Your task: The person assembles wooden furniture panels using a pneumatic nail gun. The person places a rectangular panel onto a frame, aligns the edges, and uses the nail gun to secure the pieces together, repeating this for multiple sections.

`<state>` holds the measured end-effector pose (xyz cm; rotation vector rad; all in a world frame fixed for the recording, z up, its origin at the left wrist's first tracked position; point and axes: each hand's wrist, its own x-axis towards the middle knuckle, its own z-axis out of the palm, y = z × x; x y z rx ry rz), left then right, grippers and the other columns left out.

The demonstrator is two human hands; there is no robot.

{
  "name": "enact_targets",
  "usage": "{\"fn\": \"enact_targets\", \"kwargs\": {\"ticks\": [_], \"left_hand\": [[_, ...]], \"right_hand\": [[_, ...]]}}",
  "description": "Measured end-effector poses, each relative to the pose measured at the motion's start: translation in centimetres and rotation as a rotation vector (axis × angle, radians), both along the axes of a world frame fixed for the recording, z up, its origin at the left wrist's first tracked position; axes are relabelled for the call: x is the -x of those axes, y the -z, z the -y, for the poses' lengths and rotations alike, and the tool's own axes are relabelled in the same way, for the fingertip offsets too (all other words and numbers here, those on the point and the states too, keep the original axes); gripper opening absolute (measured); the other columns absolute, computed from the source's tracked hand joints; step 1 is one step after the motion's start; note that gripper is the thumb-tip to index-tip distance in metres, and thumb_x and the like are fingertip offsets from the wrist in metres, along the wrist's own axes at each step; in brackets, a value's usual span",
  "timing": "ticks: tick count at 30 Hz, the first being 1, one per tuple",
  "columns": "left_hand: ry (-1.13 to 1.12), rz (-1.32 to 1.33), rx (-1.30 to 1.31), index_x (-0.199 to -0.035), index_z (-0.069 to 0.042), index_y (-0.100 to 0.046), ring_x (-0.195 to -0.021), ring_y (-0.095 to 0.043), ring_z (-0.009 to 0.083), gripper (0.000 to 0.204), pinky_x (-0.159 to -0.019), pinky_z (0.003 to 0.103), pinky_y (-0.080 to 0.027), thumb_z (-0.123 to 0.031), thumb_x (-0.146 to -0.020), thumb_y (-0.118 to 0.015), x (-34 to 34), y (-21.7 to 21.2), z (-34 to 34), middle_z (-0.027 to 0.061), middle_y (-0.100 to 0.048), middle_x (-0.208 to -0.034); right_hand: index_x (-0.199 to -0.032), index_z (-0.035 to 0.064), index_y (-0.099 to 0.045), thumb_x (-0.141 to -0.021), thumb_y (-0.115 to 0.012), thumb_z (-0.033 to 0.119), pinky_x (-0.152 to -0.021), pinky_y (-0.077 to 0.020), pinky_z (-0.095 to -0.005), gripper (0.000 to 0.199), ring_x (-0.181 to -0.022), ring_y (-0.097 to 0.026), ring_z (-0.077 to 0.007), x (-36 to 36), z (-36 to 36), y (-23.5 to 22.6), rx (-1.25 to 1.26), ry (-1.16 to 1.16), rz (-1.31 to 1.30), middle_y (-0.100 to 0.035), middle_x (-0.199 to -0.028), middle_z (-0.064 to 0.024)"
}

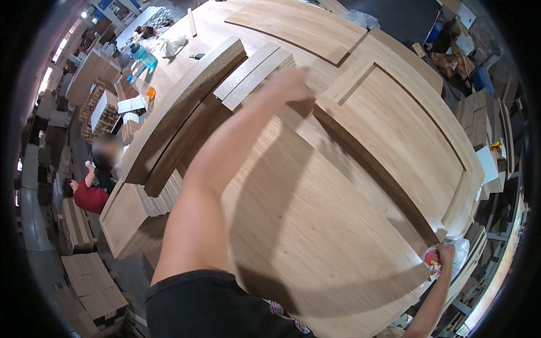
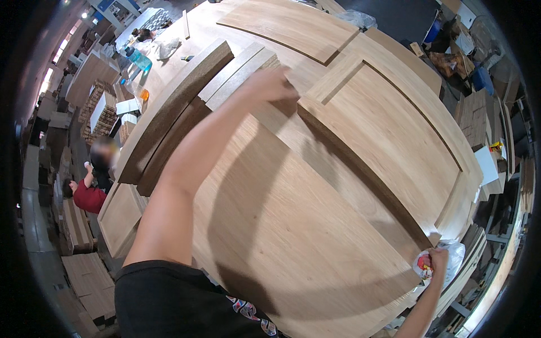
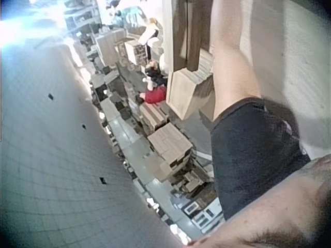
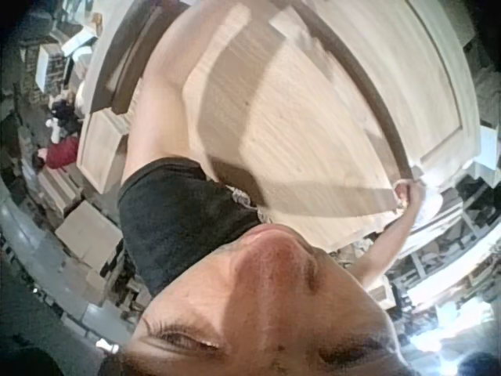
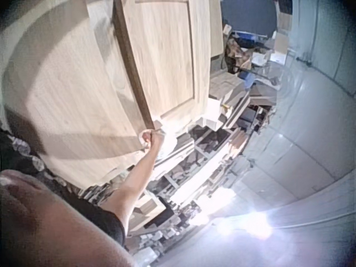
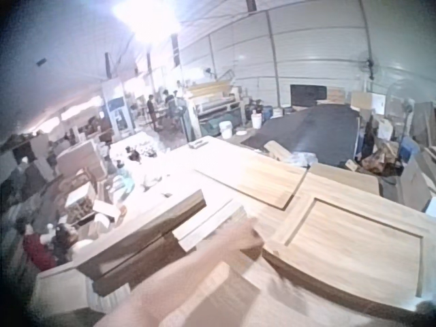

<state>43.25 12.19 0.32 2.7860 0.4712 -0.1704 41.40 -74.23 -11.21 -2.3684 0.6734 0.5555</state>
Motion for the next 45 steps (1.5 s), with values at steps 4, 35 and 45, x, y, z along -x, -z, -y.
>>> {"fn": "enact_targets", "kwargs": {"ticks": [4, 35, 45], "left_hand": [[-0.409, 0.513, -0.023, -0.141, -0.019, -0.076, -0.12, -0.079, 0.0356, 0.041, -0.101, 0.048, -0.062, -0.043, -0.107, -0.074, 14.0, -0.3, -12.8, 0.0113, -0.084, -0.124], [-0.231, 0.569, -0.093, -0.139, -0.001, -0.073, -0.122, -0.071, 0.0426, 0.057, -0.105, 0.048, -0.058, -0.008, -0.086, -0.091, 37.9, -4.7, -15.5, 0.0197, -0.074, -0.132], [0.55, 0.359, 0.087, -0.141, -0.008, -0.075, -0.142, -0.055, 0.0431, 0.062, -0.119, 0.052, -0.051, -0.01, -0.081, -0.092, 26.0, -5.8, 9.1, 0.0142, -0.069, -0.147]], "right_hand": [[-0.129, 0.0016, -0.071, -0.112, -0.074, 0.024, -0.054, -0.0566, -0.0265, 0.028, -0.064, -0.071, -0.0136, 5.3, -3.6, -8.7, -0.078, 0.01, 0.062, -0.075, -0.082, -0.0072], [-0.153, 0.008, -0.066, -0.117, -0.069, 0.029, -0.072, -0.0547, -0.0235, 0.042, -0.083, -0.066, -0.0059, 27.4, -0.6, -19.3, -0.313, -0.069, 0.577, -0.079, -0.103, -0.0014], [-0.164, 0.0075, -0.061, -0.118, -0.057, 0.057, -0.123, -0.047, -0.0464, 0.068, -0.143, -0.062, -0.0287, 23.8, -11.7, -9.4, -0.709, 0.245, 0.65, -0.065, -0.16, -0.0112]]}}
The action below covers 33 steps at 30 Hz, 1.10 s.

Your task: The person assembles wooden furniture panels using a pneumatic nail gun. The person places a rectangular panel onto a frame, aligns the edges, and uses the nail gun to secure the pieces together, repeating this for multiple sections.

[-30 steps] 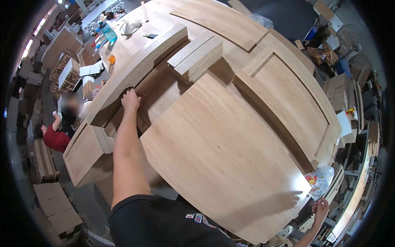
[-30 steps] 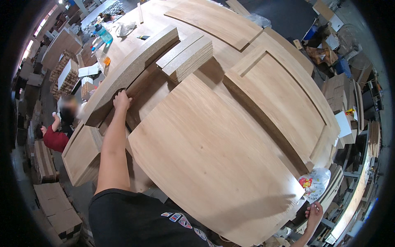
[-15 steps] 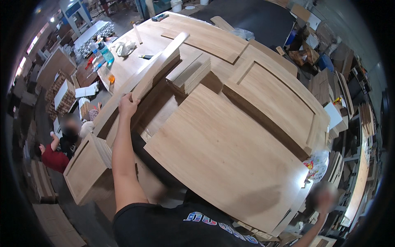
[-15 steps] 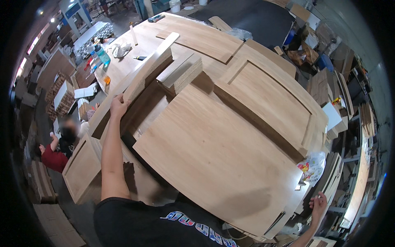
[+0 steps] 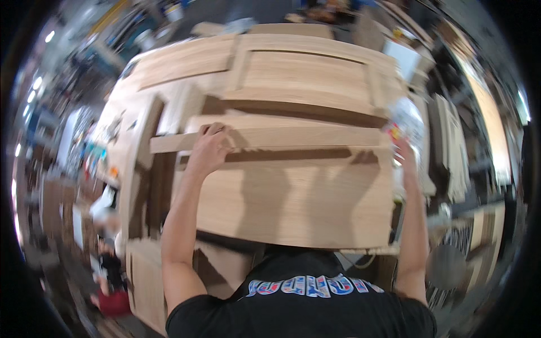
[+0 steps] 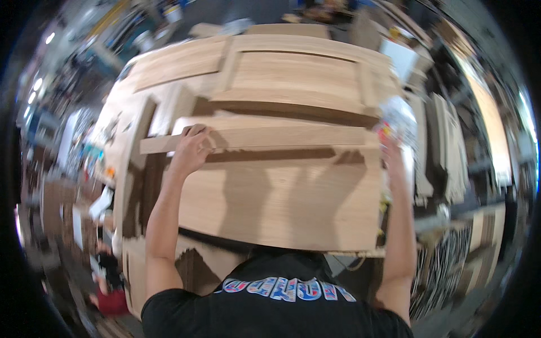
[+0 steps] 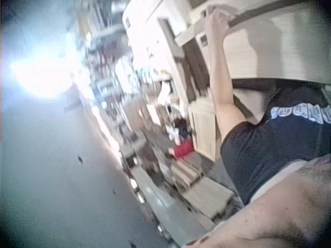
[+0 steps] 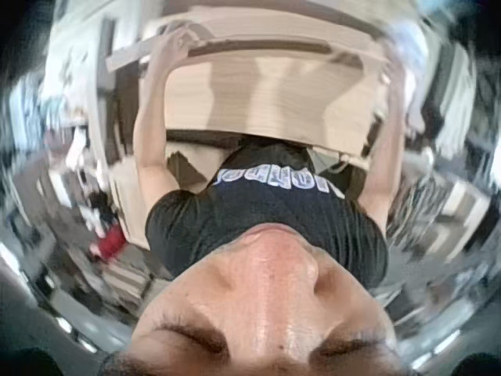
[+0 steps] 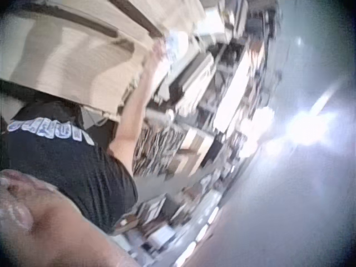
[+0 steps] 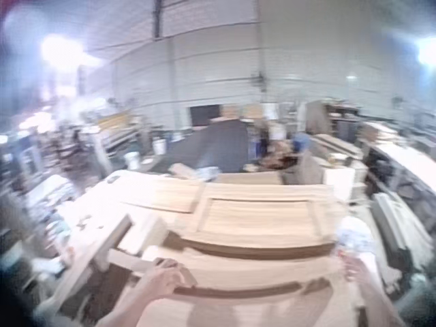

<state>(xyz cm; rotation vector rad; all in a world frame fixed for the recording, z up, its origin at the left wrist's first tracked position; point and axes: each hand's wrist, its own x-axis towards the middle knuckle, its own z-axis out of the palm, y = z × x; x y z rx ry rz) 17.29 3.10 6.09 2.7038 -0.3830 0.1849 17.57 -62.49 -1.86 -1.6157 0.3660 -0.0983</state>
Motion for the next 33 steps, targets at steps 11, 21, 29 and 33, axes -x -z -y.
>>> {"fn": "enact_targets", "kwargs": {"ticks": [11, 21, 29, 33], "left_hand": [[0.125, -0.154, -0.023, -0.142, -0.006, -0.074, -0.14, -0.058, 0.0403, 0.067, -0.12, 0.05, -0.051, -0.013, -0.08, -0.098, -7.8, 4.0, 8.7, 0.0123, -0.069, -0.145], [0.095, -0.386, -0.04, -0.156, -0.008, -0.066, -0.152, -0.058, 0.0366, 0.075, -0.125, 0.046, -0.049, -0.017, -0.087, -0.094, -10.6, 3.5, 7.5, 0.0157, -0.063, -0.165], [0.087, -0.452, -0.104, -0.146, -0.006, -0.068, -0.139, -0.067, 0.038, 0.066, -0.115, 0.046, -0.055, -0.015, -0.086, -0.094, -11.6, 1.5, 9.8, 0.0123, -0.069, -0.152], [0.105, -0.488, -0.107, -0.145, -0.006, -0.068, -0.137, -0.068, 0.0366, 0.065, -0.114, 0.046, -0.056, -0.014, -0.086, -0.094, -12.0, 1.1, 10.1, 0.0114, -0.069, -0.152]], "right_hand": [[-0.128, -0.0037, -0.076, -0.11, -0.072, 0.029, -0.092, -0.0579, -0.0409, 0.038, -0.1, -0.076, -0.0298, -1.0, -2.5, 2.4, 0.551, 0.026, -0.066, -0.082, -0.109, -0.0194], [-0.125, -0.002, -0.081, -0.105, -0.078, 0.038, -0.094, -0.0612, -0.0466, 0.044, -0.104, -0.08, -0.0417, -1.7, -4.7, -0.5, 0.671, 0.14, -0.189, -0.084, -0.109, -0.0233], [-0.123, 0.0009, -0.084, -0.103, -0.082, 0.042, -0.093, -0.0624, -0.0461, 0.046, -0.103, -0.081, -0.0392, -1.7, -4.5, -1.3, 0.848, 0.137, -0.114, -0.084, -0.11, -0.0233], [-0.121, -0.0001, -0.084, -0.102, -0.085, 0.041, -0.089, -0.0628, -0.044, 0.046, -0.098, -0.081, -0.0368, -1.8, -3.8, -1.7, 0.799, 0.053, -0.165, -0.084, -0.107, -0.0218]]}}
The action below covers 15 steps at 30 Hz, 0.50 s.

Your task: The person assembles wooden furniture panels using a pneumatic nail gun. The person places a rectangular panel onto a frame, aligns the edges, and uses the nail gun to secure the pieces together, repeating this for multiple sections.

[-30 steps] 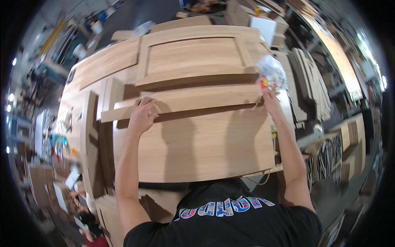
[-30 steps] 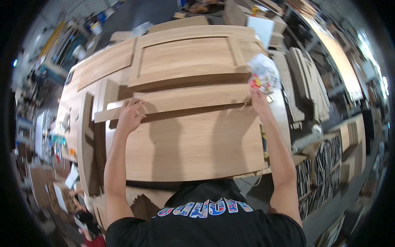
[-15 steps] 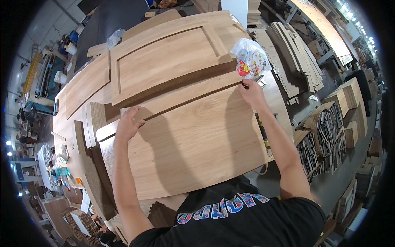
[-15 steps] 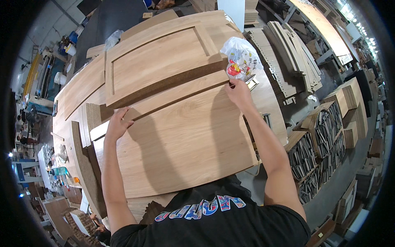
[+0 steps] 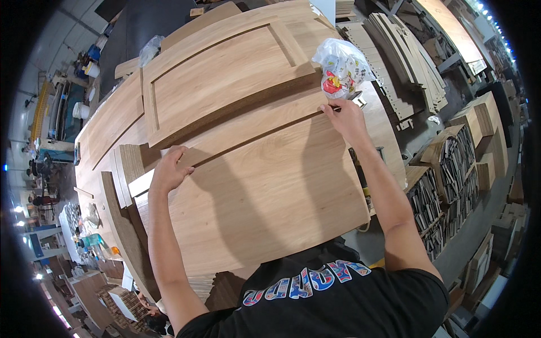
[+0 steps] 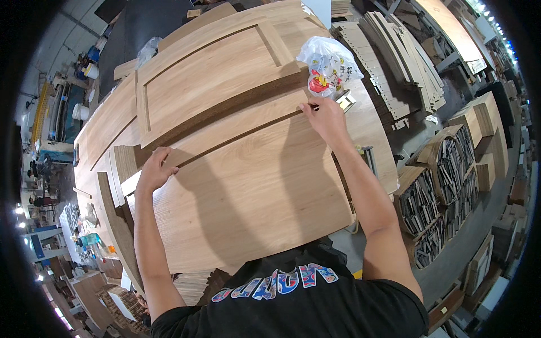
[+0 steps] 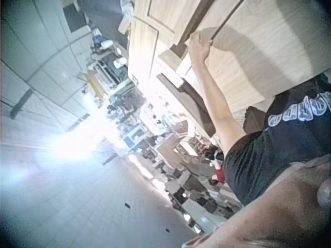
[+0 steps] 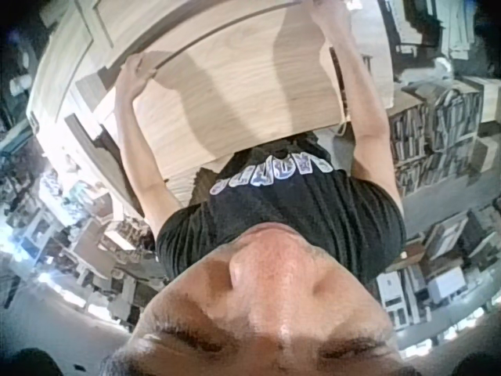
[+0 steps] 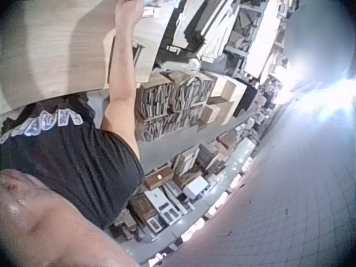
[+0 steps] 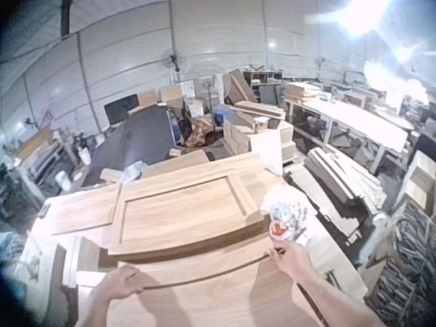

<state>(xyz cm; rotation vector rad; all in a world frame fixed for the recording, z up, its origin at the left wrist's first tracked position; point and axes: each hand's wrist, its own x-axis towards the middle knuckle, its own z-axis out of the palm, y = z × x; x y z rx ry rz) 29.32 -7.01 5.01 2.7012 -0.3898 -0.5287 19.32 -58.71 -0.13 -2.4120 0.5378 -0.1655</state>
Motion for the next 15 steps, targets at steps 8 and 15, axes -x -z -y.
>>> {"fn": "enact_targets", "kwargs": {"ticks": [8, 15], "left_hand": [[0.072, 0.053, -0.045, -0.15, -0.007, -0.067, -0.142, -0.065, 0.0369, 0.076, -0.12, 0.047, -0.053, -0.031, -0.084, -0.097, -0.4, 1.0, 1.6, 0.0143, -0.069, -0.152], [0.206, 0.203, 0.096, -0.147, -0.009, -0.07, -0.134, -0.069, 0.0384, 0.079, -0.117, 0.049, -0.054, -0.06, -0.09, -0.086, 0.6, 2.3, 20.5, 0.0136, -0.072, -0.144]], "right_hand": [[-0.105, 0.0001, -0.081, -0.102, -0.083, 0.039, -0.086, -0.0604, -0.0492, 0.04, -0.095, -0.077, -0.0435, -0.2, 1.0, 1.3, -0.045, -0.06, 0.044, -0.08, -0.096, -0.0224], [-0.127, 0.0043, -0.078, -0.099, -0.086, 0.028, -0.092, -0.0609, -0.047, 0.038, -0.105, -0.078, -0.0407, -1.5, 2.4, 0.9, -0.16, -0.1, -0.041, -0.081, -0.11, -0.0227]]}}
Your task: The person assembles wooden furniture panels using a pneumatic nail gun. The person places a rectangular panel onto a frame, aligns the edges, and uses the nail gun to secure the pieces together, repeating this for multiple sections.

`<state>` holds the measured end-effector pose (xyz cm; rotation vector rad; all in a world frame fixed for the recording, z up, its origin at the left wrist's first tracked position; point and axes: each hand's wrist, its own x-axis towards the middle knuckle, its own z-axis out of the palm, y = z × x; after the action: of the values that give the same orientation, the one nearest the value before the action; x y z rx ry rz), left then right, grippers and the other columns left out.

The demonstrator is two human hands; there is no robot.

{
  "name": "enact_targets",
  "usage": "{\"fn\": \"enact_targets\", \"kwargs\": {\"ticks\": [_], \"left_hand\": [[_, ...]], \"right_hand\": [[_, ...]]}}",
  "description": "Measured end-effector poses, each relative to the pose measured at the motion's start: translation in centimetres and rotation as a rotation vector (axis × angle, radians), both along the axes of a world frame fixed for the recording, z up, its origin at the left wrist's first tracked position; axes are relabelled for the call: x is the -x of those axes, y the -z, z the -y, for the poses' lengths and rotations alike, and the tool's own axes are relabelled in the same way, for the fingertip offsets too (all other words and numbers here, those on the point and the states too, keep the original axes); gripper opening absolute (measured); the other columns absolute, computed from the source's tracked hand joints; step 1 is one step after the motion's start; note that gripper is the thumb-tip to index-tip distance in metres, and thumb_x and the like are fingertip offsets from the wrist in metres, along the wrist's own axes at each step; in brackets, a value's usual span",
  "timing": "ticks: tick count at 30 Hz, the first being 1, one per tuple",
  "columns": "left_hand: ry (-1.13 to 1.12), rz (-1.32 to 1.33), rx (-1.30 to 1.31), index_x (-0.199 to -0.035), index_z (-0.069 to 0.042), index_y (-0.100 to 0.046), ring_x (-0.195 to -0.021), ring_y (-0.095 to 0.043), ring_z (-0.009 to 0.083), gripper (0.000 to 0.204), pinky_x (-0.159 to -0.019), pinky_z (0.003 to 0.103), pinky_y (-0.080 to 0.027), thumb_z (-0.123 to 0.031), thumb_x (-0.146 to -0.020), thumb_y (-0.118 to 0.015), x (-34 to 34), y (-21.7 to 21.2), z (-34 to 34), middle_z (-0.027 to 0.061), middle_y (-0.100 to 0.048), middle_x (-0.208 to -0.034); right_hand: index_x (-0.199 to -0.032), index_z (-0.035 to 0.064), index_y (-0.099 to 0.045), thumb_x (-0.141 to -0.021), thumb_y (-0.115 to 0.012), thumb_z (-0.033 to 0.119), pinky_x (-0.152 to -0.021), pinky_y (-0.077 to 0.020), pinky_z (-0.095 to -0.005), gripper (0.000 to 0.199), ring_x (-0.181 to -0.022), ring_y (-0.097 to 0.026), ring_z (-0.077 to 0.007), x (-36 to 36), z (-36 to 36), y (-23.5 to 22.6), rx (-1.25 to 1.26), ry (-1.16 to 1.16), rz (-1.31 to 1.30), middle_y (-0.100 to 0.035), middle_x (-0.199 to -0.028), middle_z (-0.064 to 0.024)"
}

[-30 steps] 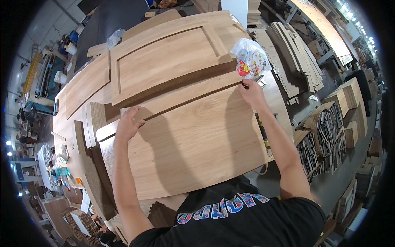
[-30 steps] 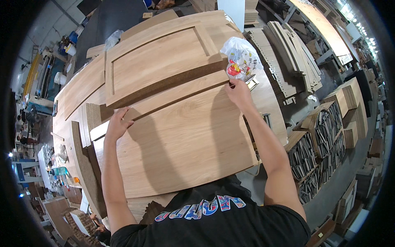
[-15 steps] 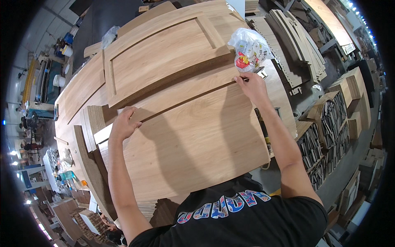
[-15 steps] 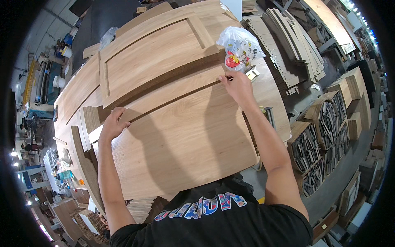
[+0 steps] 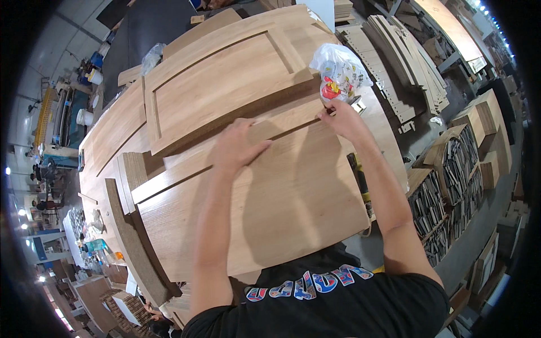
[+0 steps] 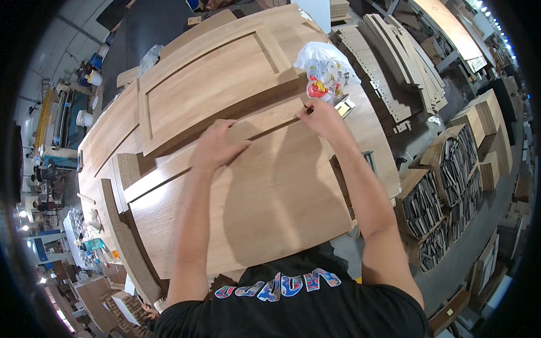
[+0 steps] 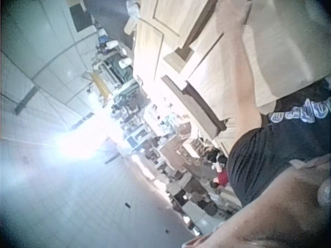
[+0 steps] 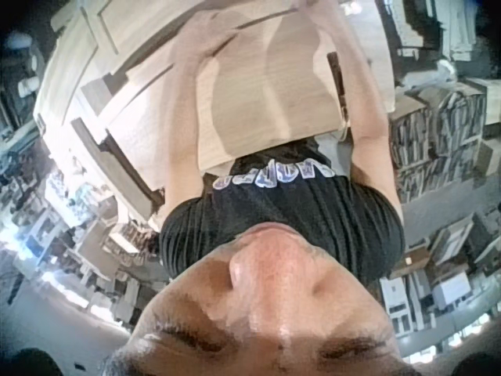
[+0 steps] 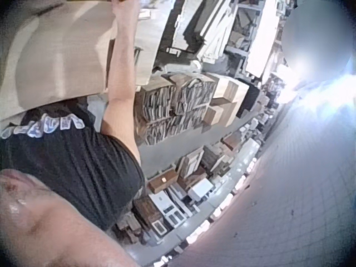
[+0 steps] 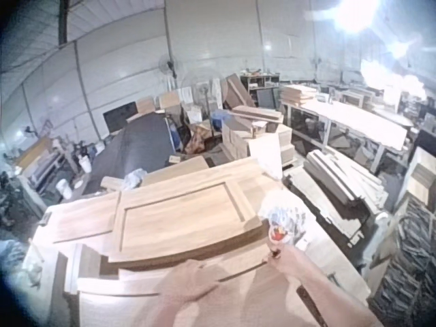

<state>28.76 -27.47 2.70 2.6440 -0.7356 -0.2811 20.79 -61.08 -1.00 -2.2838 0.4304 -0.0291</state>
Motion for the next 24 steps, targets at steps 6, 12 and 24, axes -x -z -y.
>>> {"fn": "enact_targets", "kwargs": {"ticks": [6, 12, 24], "left_hand": [[0.018, 0.136, 0.079, -0.132, -0.008, -0.078, -0.121, -0.074, 0.0359, 0.072, -0.102, 0.049, -0.06, -0.065, -0.09, -0.087, 0.8, 2.3, 5.3, 0.0088, -0.075, -0.133], [0.032, 0.243, 0.148, -0.127, -0.006, -0.08, -0.115, -0.076, 0.0356, 0.072, -0.097, 0.049, -0.061, -0.065, -0.088, -0.087, 0.9, 3.7, 4.7, 0.0073, -0.077, -0.13], [0.0, 0.242, 0.138, -0.13, -0.006, -0.08, -0.117, -0.075, 0.036, 0.075, -0.1, 0.049, -0.06, -0.067, -0.088, -0.087, 1.0, 3.6, 4.7, 0.0078, -0.077, -0.132]], "right_hand": [[-0.153, 0.01, -0.067, -0.095, -0.086, 0.013, -0.105, -0.0586, -0.0506, 0.061, -0.12, -0.075, -0.0407, -1.8, 0.8, -1.3, 0.232, -0.289, -0.042, -0.079, -0.125, -0.0229], [-0.143, 0.0086, -0.07, -0.097, -0.085, 0.018, -0.111, -0.0572, -0.05, 0.049, -0.13, -0.072, -0.0381, -2.7, 0.1, -2.5, 0.325, -0.373, -0.118, -0.077, -0.135, -0.019], [-0.15, 0.0064, -0.065, -0.098, -0.084, 0.014, -0.099, -0.0598, -0.0506, 0.056, -0.113, -0.076, -0.0399, -3.4, 0.6, -2.9, 0.159, -0.347, -0.201, -0.078, -0.122, -0.0216]]}}
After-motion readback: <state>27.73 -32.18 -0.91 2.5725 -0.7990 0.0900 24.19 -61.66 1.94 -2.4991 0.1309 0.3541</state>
